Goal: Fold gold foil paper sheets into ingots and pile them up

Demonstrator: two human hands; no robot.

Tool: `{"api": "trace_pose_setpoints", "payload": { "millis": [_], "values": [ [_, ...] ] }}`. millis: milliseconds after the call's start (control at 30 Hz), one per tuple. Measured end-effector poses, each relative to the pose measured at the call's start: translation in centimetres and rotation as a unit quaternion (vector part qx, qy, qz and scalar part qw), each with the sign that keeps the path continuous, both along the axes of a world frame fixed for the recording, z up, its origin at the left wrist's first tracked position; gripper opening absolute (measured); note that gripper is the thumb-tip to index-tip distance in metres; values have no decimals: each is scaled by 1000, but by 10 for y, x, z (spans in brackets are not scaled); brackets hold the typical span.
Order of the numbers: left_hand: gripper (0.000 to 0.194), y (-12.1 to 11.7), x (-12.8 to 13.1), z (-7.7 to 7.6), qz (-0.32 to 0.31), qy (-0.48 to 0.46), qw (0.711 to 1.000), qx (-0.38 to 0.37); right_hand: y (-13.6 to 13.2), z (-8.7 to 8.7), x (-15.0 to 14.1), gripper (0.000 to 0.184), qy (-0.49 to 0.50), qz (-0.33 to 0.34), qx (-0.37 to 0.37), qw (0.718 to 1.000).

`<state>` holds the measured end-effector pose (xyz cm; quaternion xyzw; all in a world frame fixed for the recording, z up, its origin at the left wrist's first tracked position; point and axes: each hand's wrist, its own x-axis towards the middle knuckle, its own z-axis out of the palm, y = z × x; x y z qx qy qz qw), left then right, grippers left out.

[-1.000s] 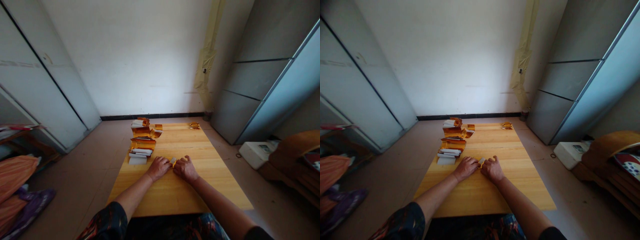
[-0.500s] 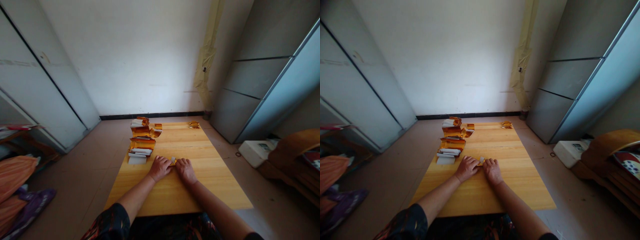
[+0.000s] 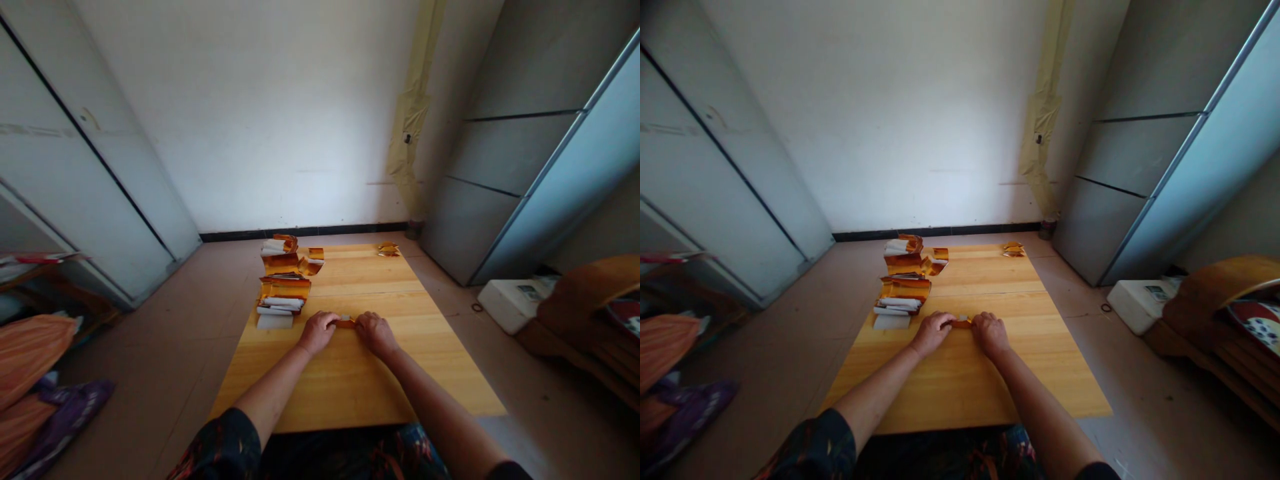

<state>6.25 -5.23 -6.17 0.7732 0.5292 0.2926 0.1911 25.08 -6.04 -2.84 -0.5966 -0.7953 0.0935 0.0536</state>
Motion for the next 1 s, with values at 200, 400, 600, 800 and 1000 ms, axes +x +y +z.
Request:
{"api": "trace_pose_setpoints", "payload": {
  "millis": [200, 400, 600, 800, 1000],
  "values": [
    [37, 1, 1, 0, 30, -50, 998, -36, 6, 2, 0, 22, -11, -14, -27, 999],
    [38, 4, 2, -1, 40, -43, 998, -36, 12, 8, -1, 23, -20, -14, -59, 998],
    [34, 6, 9, 2, 77, 11, 996, -52, 13, 9, -10, 27, -33, -60, -78, 995],
    [27, 2, 19, 5, 113, 82, 990, -19, 14, 5, -16, 33, -10, -108, -91, 990],
    [26, 1, 19, 5, 100, 131, 986, 1, 13, 5, -18, 31, -12, -110, -86, 990]
  ]
}}
